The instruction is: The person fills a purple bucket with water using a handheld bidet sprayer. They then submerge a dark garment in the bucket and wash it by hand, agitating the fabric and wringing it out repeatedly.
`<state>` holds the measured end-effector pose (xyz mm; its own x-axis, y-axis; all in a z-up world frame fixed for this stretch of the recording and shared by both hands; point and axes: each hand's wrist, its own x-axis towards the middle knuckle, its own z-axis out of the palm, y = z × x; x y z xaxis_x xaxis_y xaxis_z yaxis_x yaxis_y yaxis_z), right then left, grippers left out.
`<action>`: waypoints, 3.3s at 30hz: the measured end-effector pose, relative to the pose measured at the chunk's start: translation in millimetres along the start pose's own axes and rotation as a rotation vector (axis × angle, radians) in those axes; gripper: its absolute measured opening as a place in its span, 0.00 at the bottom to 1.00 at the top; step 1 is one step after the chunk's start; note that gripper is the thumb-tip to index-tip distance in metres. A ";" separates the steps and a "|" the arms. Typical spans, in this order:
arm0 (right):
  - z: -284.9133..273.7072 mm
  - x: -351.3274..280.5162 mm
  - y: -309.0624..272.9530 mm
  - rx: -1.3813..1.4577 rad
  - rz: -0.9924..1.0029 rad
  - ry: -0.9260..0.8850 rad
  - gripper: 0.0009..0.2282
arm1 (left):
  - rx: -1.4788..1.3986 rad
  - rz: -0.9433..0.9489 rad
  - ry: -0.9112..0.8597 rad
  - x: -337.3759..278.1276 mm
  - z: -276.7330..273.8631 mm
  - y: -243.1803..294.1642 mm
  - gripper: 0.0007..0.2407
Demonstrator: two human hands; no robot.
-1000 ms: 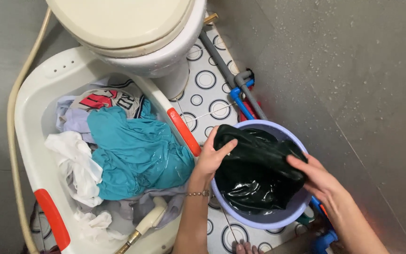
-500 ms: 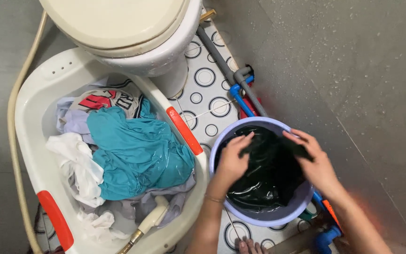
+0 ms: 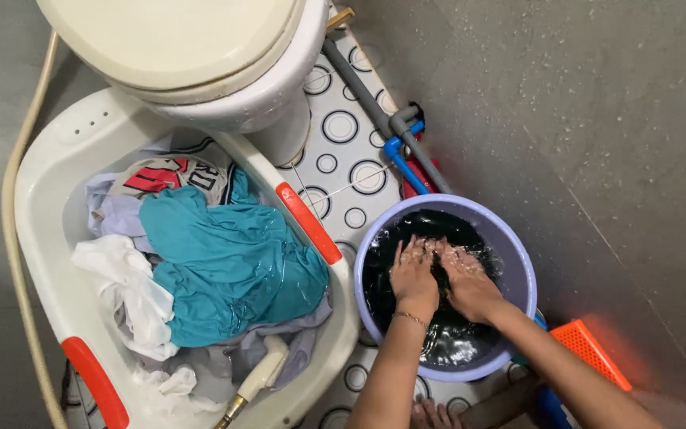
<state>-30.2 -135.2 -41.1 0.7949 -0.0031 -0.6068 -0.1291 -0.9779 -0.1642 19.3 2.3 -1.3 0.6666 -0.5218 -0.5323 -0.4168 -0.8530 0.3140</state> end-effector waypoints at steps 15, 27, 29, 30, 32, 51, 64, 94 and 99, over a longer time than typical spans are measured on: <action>13.4 20.6 7.5 -0.122 0.155 -0.069 0.40 | -0.745 -0.084 0.152 32.6 37.9 -20.8 0.17; 15.6 11.4 1.1 -0.030 0.073 0.165 0.42 | -0.966 -0.130 0.164 63.2 67.0 -25.4 0.23; 19.8 11.3 4.3 0.128 -0.013 0.326 0.33 | -1.011 -0.035 0.276 88.8 94.6 -28.4 0.23; 20.6 18.7 9.4 0.130 -0.009 0.326 0.33 | -1.010 -0.033 0.272 64.6 69.7 -25.8 0.23; 20.4 33.9 20.9 0.845 0.326 0.604 0.15 | -1.671 -0.151 0.228 17.2 18.2 -19.9 0.22; -59.4 -47.3 -102.2 1.210 0.113 0.124 0.41 | -2.408 -0.476 -0.014 67.1 90.1 -24.3 0.20; -34.8 -8.6 -84.5 1.168 0.214 0.236 0.37 | -2.370 -0.523 -0.155 52.5 67.3 -23.1 0.16; 8.8 1.5 -78.5 1.044 0.087 0.174 0.31 | -2.192 -0.568 -0.064 120.3 161.3 -59.2 0.12; 17.6 38.7 -55.3 1.032 0.322 0.098 0.41 | -2.230 -0.579 -0.056 131.3 174.4 -54.6 0.12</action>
<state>-2.8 -77.5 -69.2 0.6726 -0.2895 -0.6810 -0.7398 -0.2813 -0.6112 21.9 -17.4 -225.4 0.3955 -0.3352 -0.8551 0.8670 0.4434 0.2271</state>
